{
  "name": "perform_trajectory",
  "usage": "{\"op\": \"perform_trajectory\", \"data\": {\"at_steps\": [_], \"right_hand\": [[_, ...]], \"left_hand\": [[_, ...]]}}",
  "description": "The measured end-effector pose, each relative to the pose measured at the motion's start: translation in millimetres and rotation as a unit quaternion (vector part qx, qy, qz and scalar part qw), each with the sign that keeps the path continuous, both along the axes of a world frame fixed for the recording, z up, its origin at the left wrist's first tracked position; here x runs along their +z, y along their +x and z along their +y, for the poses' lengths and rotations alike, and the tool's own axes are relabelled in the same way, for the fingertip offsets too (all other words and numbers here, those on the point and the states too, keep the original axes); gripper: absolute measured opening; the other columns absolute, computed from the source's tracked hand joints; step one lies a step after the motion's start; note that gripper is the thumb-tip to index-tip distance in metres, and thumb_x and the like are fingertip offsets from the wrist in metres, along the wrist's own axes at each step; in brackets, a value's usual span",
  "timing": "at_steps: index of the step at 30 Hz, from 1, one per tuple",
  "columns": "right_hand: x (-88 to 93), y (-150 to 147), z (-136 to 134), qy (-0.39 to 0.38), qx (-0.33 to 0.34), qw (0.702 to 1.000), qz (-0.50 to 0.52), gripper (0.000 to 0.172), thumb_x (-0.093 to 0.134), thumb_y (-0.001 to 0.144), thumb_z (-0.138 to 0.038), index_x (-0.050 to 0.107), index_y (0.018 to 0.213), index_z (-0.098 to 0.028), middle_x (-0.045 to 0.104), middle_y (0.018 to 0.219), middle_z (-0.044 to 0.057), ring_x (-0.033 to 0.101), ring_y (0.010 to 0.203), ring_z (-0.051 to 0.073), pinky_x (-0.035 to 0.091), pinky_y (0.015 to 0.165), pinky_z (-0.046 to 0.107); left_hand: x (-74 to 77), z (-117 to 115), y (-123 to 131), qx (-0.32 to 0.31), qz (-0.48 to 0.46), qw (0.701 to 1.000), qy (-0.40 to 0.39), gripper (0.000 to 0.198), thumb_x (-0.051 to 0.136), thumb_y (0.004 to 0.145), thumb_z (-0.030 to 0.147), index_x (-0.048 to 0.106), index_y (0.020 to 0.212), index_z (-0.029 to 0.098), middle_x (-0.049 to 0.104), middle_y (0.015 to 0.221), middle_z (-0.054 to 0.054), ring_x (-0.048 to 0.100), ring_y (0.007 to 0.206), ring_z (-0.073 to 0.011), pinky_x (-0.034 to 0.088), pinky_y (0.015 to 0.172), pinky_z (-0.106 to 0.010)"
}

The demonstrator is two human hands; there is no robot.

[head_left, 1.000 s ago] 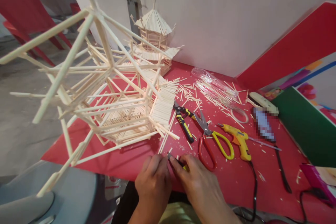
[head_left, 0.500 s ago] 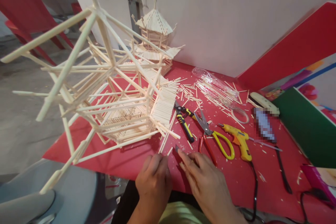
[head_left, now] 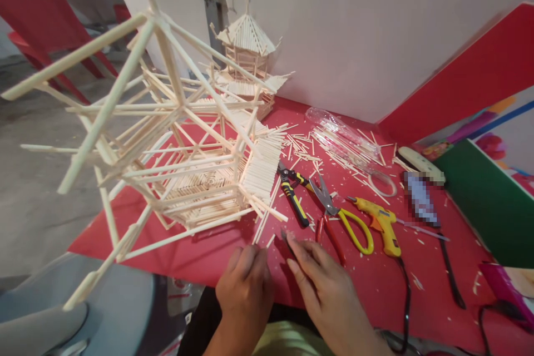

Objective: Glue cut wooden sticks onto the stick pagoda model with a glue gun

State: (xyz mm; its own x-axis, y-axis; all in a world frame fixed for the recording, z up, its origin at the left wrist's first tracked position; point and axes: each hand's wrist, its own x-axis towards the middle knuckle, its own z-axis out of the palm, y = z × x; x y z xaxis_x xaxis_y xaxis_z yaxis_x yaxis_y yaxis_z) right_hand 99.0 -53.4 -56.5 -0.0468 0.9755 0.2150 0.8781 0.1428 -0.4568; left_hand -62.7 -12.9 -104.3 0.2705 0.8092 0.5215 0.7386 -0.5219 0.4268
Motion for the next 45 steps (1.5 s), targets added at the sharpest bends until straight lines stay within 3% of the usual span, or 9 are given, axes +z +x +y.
{"op": "perform_trajectory", "data": {"at_steps": [6, 18, 26, 33, 45], "right_hand": [[-4.0, -8, -3, -0.044, 0.033, 0.995, -0.081, 0.040, 0.045, 0.098, -0.023, 0.055, 0.137, -0.026, 0.061, 0.099, 0.009, 0.066, 0.080, 0.019, 0.056, 0.066, 0.030], [-2.3, -6, -2, -0.099, 0.051, 0.981, -0.161, 0.051, 0.050, 0.091, -0.013, 0.050, 0.140, -0.029, 0.059, 0.100, 0.008, 0.066, 0.084, 0.021, 0.053, 0.063, 0.030], [-2.7, -7, -3, -0.103, 0.045, 0.979, -0.169, 0.063, 0.052, 0.082, -0.004, 0.050, 0.140, -0.030, 0.060, 0.102, 0.007, 0.065, 0.086, 0.021, 0.053, 0.065, 0.029], [-4.0, -11, 3, -0.093, 0.029, 0.982, -0.163, 0.059, 0.058, 0.081, -0.006, 0.055, 0.135, -0.029, 0.061, 0.097, 0.006, 0.065, 0.080, 0.019, 0.051, 0.061, 0.027], [-3.5, -16, 3, -0.076, 0.006, 0.978, -0.195, 0.059, 0.061, 0.078, -0.005, 0.059, 0.132, -0.029, 0.063, 0.098, 0.007, 0.065, 0.080, 0.021, 0.050, 0.060, 0.028]], "left_hand": [[0.4, 1, 0, -0.004, 0.000, 1.000, -0.009, 0.019, 0.052, 0.087, 0.008, 0.065, 0.091, 0.021, 0.066, 0.082, -0.006, 0.058, 0.073, -0.0211, 0.046, 0.062, -0.032], [-3.1, 0, -1, -0.012, -0.011, 1.000, 0.001, 0.020, 0.054, 0.086, 0.006, 0.064, 0.097, 0.019, 0.067, 0.086, -0.007, 0.059, 0.073, -0.0212, 0.049, 0.065, -0.033], [-6.0, -1, -3, -0.019, -0.019, 1.000, 0.002, 0.023, 0.053, 0.086, 0.006, 0.063, 0.102, 0.019, 0.068, 0.089, -0.008, 0.061, 0.076, -0.0214, 0.052, 0.068, -0.033], [-1.1, 2, 0, -0.014, -0.020, 0.999, 0.032, 0.020, 0.053, 0.086, 0.005, 0.064, 0.096, 0.018, 0.068, 0.086, -0.008, 0.061, 0.074, -0.0215, 0.051, 0.063, -0.032], [2.6, 2, 2, -0.005, -0.018, 1.000, 0.016, 0.019, 0.052, 0.086, 0.005, 0.064, 0.090, 0.019, 0.067, 0.081, -0.006, 0.061, 0.071, -0.0198, 0.048, 0.058, -0.030]]}}
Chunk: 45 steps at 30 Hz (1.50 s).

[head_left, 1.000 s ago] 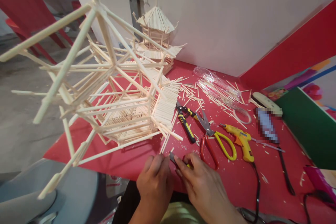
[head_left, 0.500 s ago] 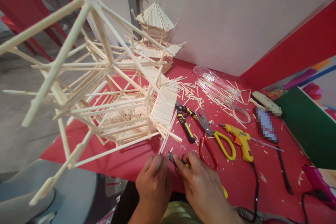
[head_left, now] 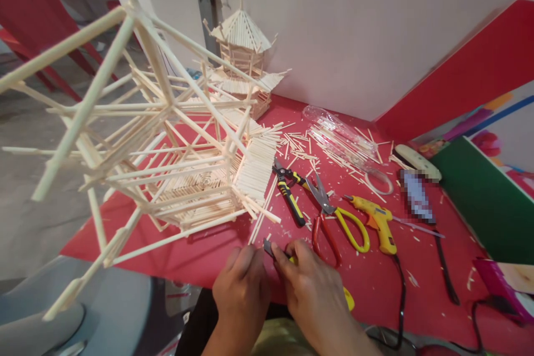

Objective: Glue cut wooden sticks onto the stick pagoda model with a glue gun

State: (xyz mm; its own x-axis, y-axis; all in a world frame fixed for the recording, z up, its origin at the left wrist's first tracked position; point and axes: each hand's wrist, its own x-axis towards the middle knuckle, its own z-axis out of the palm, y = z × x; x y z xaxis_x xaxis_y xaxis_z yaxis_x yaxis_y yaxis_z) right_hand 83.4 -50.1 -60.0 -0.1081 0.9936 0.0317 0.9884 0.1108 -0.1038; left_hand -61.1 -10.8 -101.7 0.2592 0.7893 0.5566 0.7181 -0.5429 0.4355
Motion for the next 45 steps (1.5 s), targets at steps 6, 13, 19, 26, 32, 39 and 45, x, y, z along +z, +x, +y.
{"op": "perform_trajectory", "data": {"at_steps": [6, 13, 19, 26, 32, 39, 45], "right_hand": [[1.1, 3, 2, -0.025, -0.010, 1.000, 0.011, 0.058, 0.060, 0.082, -0.007, 0.057, 0.134, -0.033, 0.061, 0.097, 0.005, 0.065, 0.084, 0.021, 0.049, 0.064, 0.028], [6.6, 11, 6, -0.070, 0.006, 0.994, 0.085, 0.050, 0.052, 0.091, -0.011, 0.054, 0.137, -0.031, 0.058, 0.098, 0.005, 0.065, 0.086, 0.019, 0.049, 0.067, 0.028], [8.6, 9, 3, -0.082, 0.007, 0.992, 0.094, 0.050, 0.051, 0.092, -0.012, 0.053, 0.138, -0.031, 0.059, 0.099, 0.004, 0.066, 0.086, 0.019, 0.050, 0.067, 0.027], [5.8, 11, 2, -0.064, 0.003, 0.994, 0.092, 0.050, 0.050, 0.092, -0.012, 0.053, 0.137, -0.032, 0.060, 0.098, 0.004, 0.066, 0.081, 0.018, 0.049, 0.062, 0.026], [8.0, 13, 3, -0.064, 0.012, 0.993, 0.094, 0.052, 0.051, 0.091, -0.012, 0.052, 0.139, -0.033, 0.060, 0.097, 0.004, 0.065, 0.081, 0.016, 0.048, 0.063, 0.024], [2.1, 12, -2, -0.059, 0.029, 0.995, 0.074, 0.055, 0.050, 0.090, -0.011, 0.049, 0.141, -0.031, 0.060, 0.099, 0.005, 0.065, 0.082, 0.017, 0.051, 0.063, 0.025], [4.3, 11, -2, -0.046, 0.026, 0.997, 0.054, 0.056, 0.051, 0.086, -0.009, 0.051, 0.138, -0.030, 0.060, 0.101, 0.006, 0.065, 0.085, 0.018, 0.051, 0.065, 0.025]], "left_hand": [[0.5, -1, 2, 0.004, 0.014, 1.000, -0.018, 0.022, 0.049, 0.086, 0.005, 0.065, 0.082, 0.019, 0.065, 0.076, -0.005, 0.059, 0.069, -0.0200, 0.049, 0.060, -0.031], [1.0, 0, 2, 0.010, 0.013, 1.000, -0.015, 0.023, 0.049, 0.084, 0.004, 0.067, 0.083, 0.019, 0.066, 0.078, -0.005, 0.060, 0.070, -0.0202, 0.048, 0.062, -0.031], [-1.4, -1, 1, 0.008, 0.020, 1.000, -0.016, 0.022, 0.052, 0.083, 0.004, 0.067, 0.087, 0.019, 0.066, 0.077, -0.004, 0.059, 0.071, -0.0208, 0.048, 0.062, -0.032], [-1.3, -1, 0, 0.005, 0.022, 1.000, -0.020, 0.022, 0.050, 0.085, 0.005, 0.066, 0.088, 0.020, 0.066, 0.079, -0.005, 0.058, 0.072, -0.0213, 0.046, 0.060, -0.032], [-2.3, -1, 0, 0.006, 0.011, 1.000, -0.003, 0.021, 0.051, 0.086, 0.006, 0.065, 0.093, 0.020, 0.067, 0.082, -0.005, 0.059, 0.071, -0.0211, 0.046, 0.059, -0.032], [-6.5, -2, -3, -0.006, 0.008, 1.000, 0.008, 0.022, 0.055, 0.086, 0.006, 0.064, 0.101, 0.018, 0.069, 0.086, -0.007, 0.060, 0.073, -0.0210, 0.049, 0.060, -0.031], [-6.1, -1, -3, -0.005, 0.001, 1.000, 0.010, 0.022, 0.053, 0.086, 0.006, 0.064, 0.101, 0.018, 0.069, 0.088, -0.007, 0.060, 0.074, -0.0203, 0.052, 0.066, -0.031]]}}
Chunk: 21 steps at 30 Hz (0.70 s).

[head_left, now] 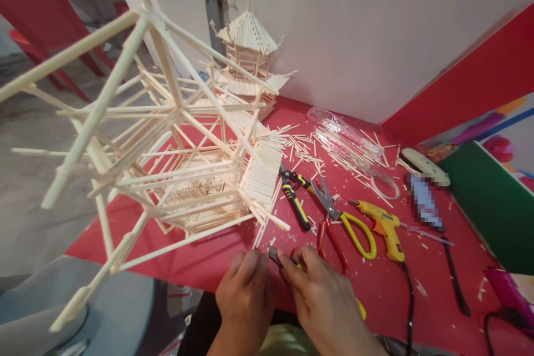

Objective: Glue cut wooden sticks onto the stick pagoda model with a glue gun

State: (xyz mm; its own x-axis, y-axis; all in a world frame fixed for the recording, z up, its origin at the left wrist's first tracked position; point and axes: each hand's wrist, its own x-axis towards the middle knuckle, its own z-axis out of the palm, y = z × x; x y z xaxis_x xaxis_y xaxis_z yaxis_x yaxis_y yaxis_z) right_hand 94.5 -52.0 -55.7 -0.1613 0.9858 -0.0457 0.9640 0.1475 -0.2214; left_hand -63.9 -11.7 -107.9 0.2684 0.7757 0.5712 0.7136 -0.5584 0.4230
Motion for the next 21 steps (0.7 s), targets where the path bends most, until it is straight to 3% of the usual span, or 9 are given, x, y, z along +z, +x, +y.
{"op": "perform_trajectory", "data": {"at_steps": [10, 21], "right_hand": [[5.6, 0, 5, -0.043, -0.011, 0.999, 0.020, 0.052, 0.045, 0.090, -0.012, 0.051, 0.138, -0.031, 0.061, 0.101, 0.005, 0.066, 0.078, 0.017, 0.050, 0.063, 0.026], [12.2, -8, 11, -0.053, -0.025, 0.998, -0.039, 0.059, 0.051, 0.083, -0.007, 0.054, 0.135, -0.032, 0.061, 0.098, 0.005, 0.067, 0.081, 0.020, 0.047, 0.060, 0.027]], "left_hand": [[-0.1, 0, -1, -0.005, -0.002, 1.000, -0.004, 0.023, 0.054, 0.084, 0.004, 0.063, 0.100, 0.019, 0.068, 0.088, -0.006, 0.060, 0.075, -0.0194, 0.053, 0.070, -0.031], [9.5, 2, 3, -0.006, 0.004, 1.000, 0.003, 0.018, 0.051, 0.087, 0.005, 0.061, 0.090, 0.020, 0.066, 0.080, -0.005, 0.060, 0.068, -0.0183, 0.052, 0.062, -0.030]]}}
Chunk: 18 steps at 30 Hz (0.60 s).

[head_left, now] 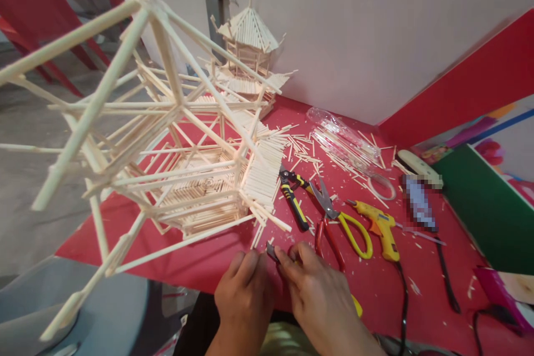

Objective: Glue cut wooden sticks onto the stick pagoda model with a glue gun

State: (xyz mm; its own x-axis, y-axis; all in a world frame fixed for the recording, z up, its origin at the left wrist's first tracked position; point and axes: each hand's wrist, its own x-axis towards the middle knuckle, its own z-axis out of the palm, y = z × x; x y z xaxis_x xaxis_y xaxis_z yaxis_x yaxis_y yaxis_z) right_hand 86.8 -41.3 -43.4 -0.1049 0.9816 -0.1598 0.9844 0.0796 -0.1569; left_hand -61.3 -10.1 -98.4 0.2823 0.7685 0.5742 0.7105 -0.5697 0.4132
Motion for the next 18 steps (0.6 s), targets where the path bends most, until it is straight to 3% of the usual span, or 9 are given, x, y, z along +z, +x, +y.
{"op": "perform_trajectory", "data": {"at_steps": [7, 12, 18], "right_hand": [[-0.4, -1, -3, 0.014, -0.003, 1.000, -0.023, 0.056, 0.056, 0.081, -0.009, 0.058, 0.132, -0.032, 0.062, 0.098, 0.006, 0.066, 0.080, 0.019, 0.046, 0.059, 0.026], [-4.3, -8, 0, 0.044, -0.014, 0.998, -0.034, 0.051, 0.056, 0.085, -0.009, 0.059, 0.132, -0.030, 0.062, 0.100, 0.007, 0.065, 0.085, 0.021, 0.048, 0.066, 0.028], [-10.6, -5, -2, 0.085, -0.003, 0.996, -0.005, 0.051, 0.057, 0.086, -0.010, 0.058, 0.133, -0.031, 0.062, 0.097, 0.006, 0.063, 0.085, 0.019, 0.046, 0.066, 0.026]], "left_hand": [[-3.9, -2, 0, 0.002, -0.001, 1.000, -0.008, 0.017, 0.050, 0.089, 0.009, 0.062, 0.094, 0.020, 0.066, 0.081, -0.006, 0.060, 0.069, -0.0191, 0.050, 0.059, -0.031], [0.1, 0, 4, 0.023, 0.009, 1.000, -0.003, 0.021, 0.047, 0.088, 0.006, 0.061, 0.082, 0.021, 0.065, 0.076, -0.005, 0.057, 0.065, -0.0188, 0.045, 0.053, -0.032], [2.7, 0, 7, 0.037, 0.002, 0.999, 0.007, 0.025, 0.048, 0.085, 0.001, 0.060, 0.075, 0.021, 0.063, 0.072, -0.004, 0.057, 0.066, -0.0190, 0.046, 0.057, -0.032]]}}
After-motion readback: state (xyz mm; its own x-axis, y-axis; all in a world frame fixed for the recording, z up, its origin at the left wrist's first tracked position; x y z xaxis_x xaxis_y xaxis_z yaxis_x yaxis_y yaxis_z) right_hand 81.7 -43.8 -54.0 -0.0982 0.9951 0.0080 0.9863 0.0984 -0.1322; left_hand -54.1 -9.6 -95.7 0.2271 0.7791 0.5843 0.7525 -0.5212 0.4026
